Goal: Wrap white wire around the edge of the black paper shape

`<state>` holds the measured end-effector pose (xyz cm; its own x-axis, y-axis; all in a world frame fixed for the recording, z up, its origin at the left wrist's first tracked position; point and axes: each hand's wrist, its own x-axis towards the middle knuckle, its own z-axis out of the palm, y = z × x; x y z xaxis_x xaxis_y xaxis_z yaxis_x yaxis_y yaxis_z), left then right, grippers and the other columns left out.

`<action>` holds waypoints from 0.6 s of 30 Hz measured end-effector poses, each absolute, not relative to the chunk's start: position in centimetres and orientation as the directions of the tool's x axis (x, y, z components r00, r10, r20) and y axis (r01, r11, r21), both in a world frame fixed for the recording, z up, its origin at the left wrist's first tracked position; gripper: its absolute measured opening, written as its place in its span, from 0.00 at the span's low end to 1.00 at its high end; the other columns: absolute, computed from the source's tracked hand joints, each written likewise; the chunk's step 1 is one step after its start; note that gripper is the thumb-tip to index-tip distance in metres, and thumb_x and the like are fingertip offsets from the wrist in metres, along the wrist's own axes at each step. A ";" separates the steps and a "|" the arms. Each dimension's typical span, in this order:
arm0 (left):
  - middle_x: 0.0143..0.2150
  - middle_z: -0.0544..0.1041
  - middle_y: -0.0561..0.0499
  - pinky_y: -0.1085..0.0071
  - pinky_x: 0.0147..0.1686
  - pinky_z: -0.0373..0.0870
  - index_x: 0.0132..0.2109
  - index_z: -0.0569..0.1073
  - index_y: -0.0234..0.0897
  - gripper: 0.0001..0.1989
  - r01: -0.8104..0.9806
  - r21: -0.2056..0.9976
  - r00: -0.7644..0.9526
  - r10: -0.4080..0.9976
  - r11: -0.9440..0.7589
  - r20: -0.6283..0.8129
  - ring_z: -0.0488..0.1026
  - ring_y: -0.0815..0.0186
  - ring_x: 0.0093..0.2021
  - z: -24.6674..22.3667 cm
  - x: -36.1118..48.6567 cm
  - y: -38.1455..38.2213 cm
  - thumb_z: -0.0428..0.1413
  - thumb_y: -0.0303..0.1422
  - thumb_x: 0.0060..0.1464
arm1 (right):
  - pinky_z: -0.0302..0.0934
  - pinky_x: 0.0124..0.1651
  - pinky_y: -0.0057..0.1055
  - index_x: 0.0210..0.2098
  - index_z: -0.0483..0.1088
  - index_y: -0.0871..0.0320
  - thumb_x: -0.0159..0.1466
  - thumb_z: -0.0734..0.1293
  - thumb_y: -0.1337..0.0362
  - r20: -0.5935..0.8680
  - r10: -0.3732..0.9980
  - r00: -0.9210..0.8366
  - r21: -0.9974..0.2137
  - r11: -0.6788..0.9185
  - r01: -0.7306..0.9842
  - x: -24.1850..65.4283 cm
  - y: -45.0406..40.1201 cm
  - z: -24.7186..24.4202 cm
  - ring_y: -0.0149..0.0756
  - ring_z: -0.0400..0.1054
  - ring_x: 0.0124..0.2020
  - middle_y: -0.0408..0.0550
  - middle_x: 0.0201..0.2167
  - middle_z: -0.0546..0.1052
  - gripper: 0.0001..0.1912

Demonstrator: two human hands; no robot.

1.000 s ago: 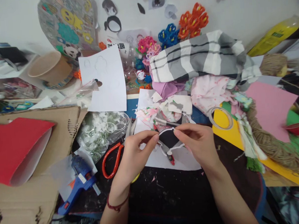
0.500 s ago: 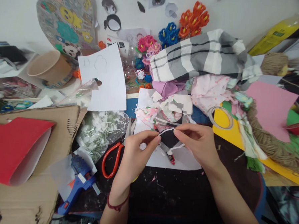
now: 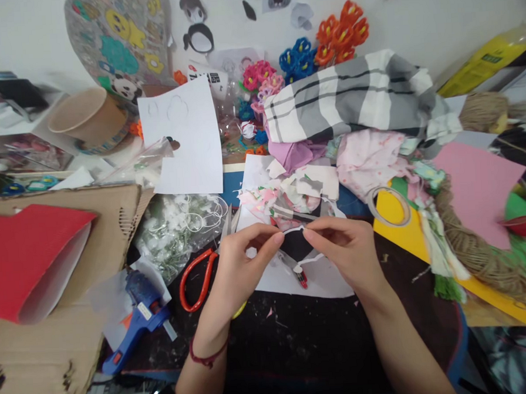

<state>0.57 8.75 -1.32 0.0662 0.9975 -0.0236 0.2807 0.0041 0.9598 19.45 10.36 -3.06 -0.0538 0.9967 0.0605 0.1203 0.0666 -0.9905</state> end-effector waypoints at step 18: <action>0.20 0.72 0.56 0.76 0.22 0.61 0.34 0.75 0.36 0.09 0.380 0.923 0.076 0.997 -0.057 0.030 0.68 0.73 0.20 -1.4 0.9 8.5 0.57 0.35 0.62 | 0.64 0.26 0.26 0.29 0.81 0.53 0.57 0.75 0.64 -0.001 0.997 -0.074 -1.000 0.000 0.010 19.6 10.5 -3.7 0.31 0.70 0.25 0.42 0.24 0.79 0.01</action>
